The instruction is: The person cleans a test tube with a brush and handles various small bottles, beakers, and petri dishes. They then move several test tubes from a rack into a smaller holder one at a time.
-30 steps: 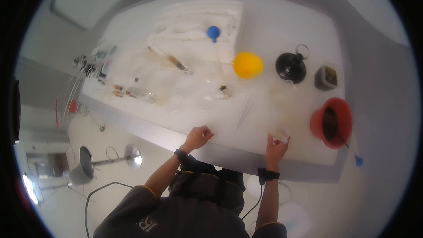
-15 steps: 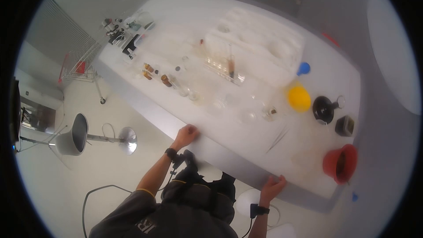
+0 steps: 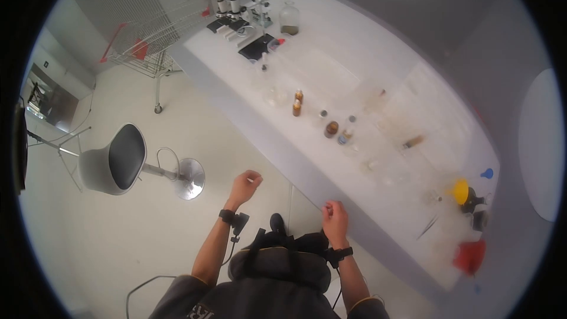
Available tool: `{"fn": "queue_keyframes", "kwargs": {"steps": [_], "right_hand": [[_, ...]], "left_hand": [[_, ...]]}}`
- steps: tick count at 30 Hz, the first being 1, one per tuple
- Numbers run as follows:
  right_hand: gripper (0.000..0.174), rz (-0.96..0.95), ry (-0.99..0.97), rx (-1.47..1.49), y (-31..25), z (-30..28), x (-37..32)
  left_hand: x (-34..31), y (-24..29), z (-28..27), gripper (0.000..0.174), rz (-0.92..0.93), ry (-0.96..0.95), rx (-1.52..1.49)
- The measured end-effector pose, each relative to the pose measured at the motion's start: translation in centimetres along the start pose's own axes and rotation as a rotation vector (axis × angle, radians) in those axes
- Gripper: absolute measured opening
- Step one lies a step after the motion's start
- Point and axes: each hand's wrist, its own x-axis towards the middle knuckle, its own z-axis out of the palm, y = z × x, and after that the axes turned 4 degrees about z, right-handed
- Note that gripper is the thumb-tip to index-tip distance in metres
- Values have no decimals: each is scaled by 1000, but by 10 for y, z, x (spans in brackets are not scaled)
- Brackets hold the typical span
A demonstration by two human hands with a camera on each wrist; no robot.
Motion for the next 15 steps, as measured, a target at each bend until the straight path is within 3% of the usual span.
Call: {"fn": "queue_keyframes", "kwargs": {"steps": [5,11,15], "right_hand": [[24,-17,-235,-9,-58,53,56],[34,-95,-320,-127,-86,116,119],[41,-79,-297,-59,-100,174,173]], "left_hand": [[30,-21,-45,22,-45,139,-38],[69,-25,-66,33,-47,69,-44],[131,-29,-97,38,-42,33,-27]]}}
